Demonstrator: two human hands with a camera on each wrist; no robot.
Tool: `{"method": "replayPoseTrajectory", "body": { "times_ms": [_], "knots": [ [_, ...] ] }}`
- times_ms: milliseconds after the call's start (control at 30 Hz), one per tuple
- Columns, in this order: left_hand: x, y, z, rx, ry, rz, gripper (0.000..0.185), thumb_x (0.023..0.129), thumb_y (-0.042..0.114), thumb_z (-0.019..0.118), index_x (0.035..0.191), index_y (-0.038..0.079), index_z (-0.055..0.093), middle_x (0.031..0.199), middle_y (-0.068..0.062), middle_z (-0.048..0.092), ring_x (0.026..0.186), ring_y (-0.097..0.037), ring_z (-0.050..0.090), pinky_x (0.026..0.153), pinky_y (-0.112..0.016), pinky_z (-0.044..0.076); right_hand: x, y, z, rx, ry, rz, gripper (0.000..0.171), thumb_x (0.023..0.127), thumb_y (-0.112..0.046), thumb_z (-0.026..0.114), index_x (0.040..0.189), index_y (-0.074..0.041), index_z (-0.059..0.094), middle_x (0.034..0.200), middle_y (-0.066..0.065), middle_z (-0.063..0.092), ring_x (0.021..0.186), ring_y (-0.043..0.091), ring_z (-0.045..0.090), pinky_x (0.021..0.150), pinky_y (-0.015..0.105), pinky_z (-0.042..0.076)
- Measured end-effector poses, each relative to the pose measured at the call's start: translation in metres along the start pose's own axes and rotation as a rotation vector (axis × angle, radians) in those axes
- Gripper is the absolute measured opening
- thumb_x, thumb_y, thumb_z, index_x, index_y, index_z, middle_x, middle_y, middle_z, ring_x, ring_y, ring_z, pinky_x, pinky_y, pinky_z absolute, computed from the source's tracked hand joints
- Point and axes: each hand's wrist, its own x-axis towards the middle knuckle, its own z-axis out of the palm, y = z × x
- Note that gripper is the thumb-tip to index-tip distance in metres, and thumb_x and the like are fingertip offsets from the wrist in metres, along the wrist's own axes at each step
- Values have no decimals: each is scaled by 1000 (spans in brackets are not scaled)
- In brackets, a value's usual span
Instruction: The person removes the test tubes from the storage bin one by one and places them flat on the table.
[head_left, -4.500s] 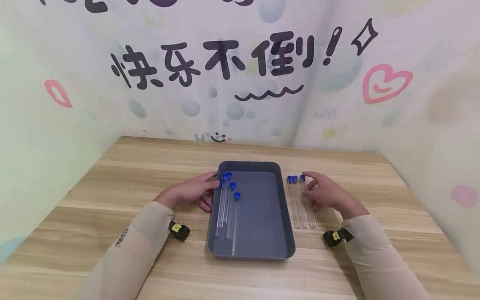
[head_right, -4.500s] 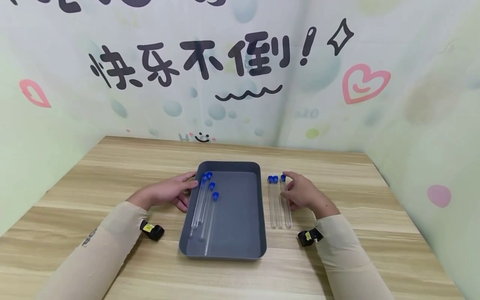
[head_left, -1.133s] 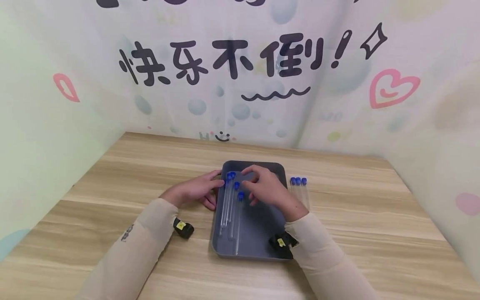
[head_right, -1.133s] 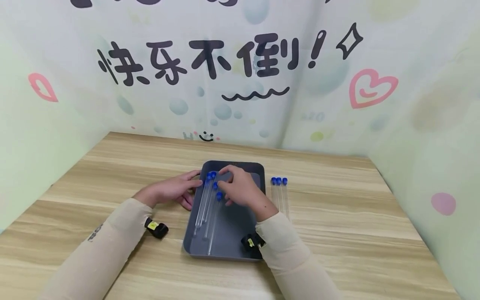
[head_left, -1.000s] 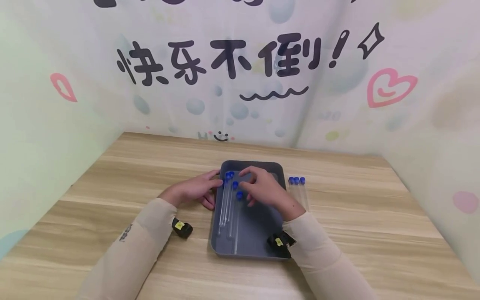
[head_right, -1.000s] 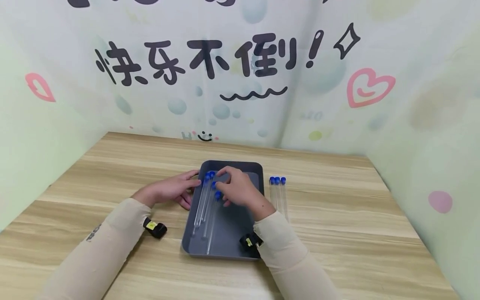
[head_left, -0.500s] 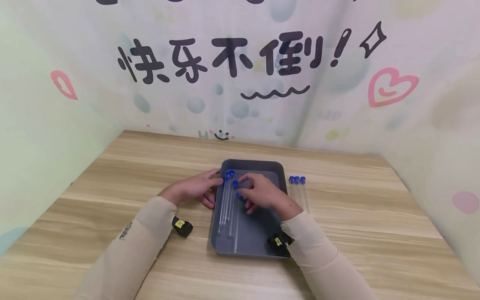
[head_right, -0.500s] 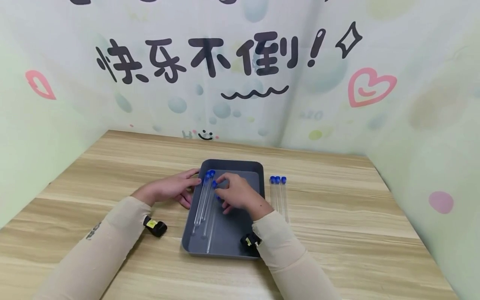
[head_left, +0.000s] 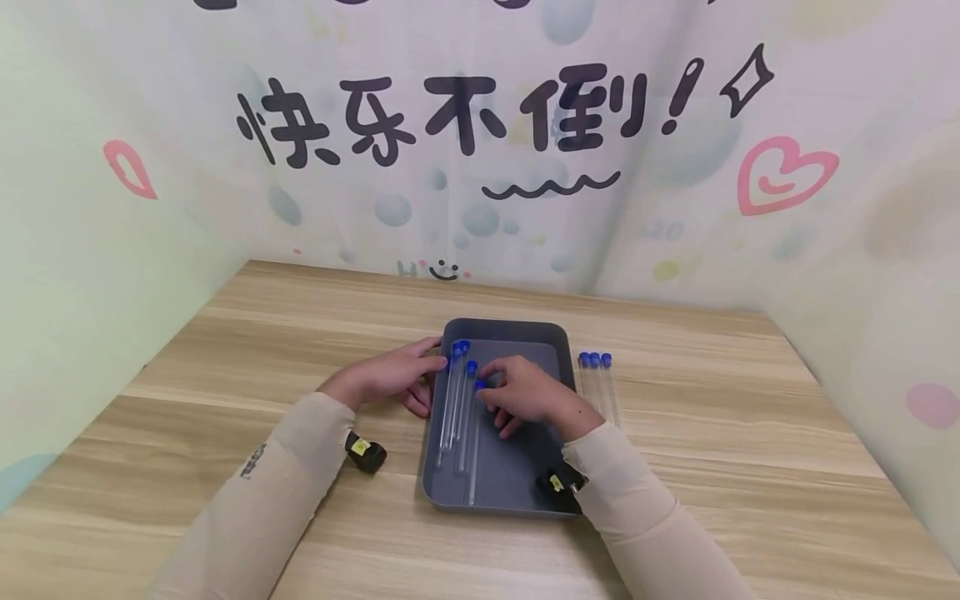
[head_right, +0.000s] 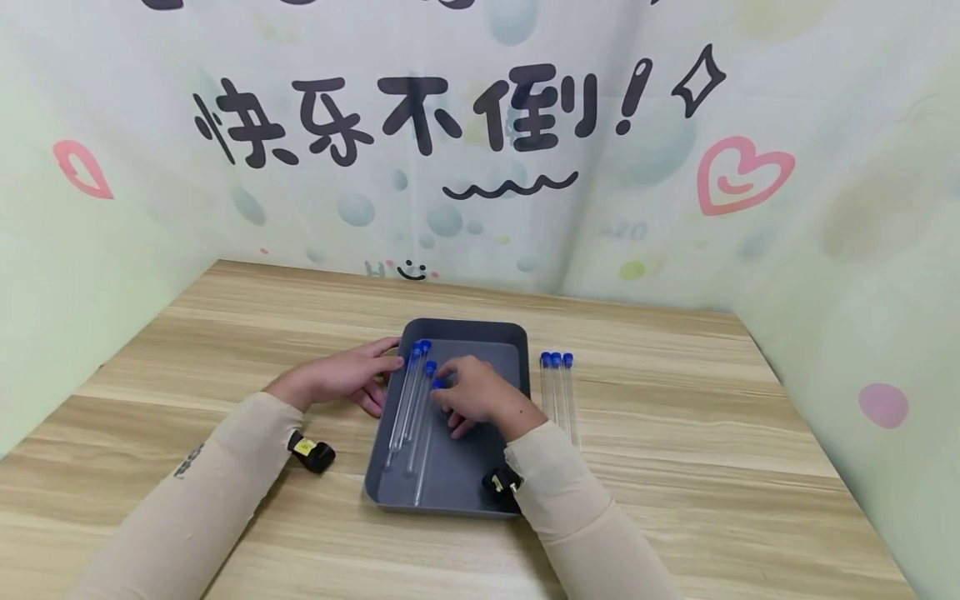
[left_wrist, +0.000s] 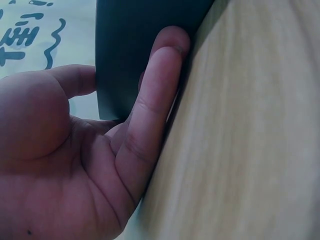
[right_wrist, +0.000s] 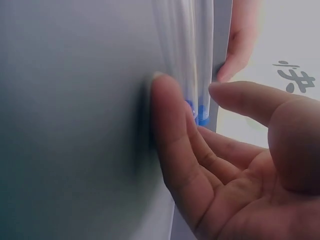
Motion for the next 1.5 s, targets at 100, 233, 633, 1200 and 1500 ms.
{"method": "replayPoseTrajectory", "body": {
  "times_ms": [100,233,633,1200,1500],
  "knots": [
    [1,0,0,1,-2,0,61,110,34,36,162,26,5,117,-20,61,76,-21,71,72,-38,64,0,1,0,-16,-1,-7,40,96,-11,65,134,-1,57,76,12,67,52,18,65,53,37,62],
    [1,0,0,1,-1,-2,61,110,33,36,162,26,6,117,-21,61,76,-22,71,72,-38,64,0,2,0,-26,1,-12,39,95,-11,67,132,-1,58,74,13,66,51,18,65,53,36,61],
    [1,1,0,15,-1,0,61,110,34,35,162,26,6,119,-21,60,78,-22,72,73,-38,64,-2,0,1,-48,4,-50,36,93,-12,69,126,-4,56,76,15,67,53,18,64,52,36,61],
    [0,1,1,12,8,-10,61,110,33,35,162,25,5,119,-21,60,76,-22,71,72,-38,64,-2,0,3,19,-82,-81,58,89,-11,75,134,-6,39,82,14,70,56,19,67,55,37,62],
    [-1,1,0,10,8,-11,61,110,33,35,162,24,4,118,-20,59,74,-21,70,71,-37,64,-3,-1,4,142,-156,-80,62,90,-3,71,138,-9,32,82,17,71,62,24,72,61,41,64]
  ]
}}
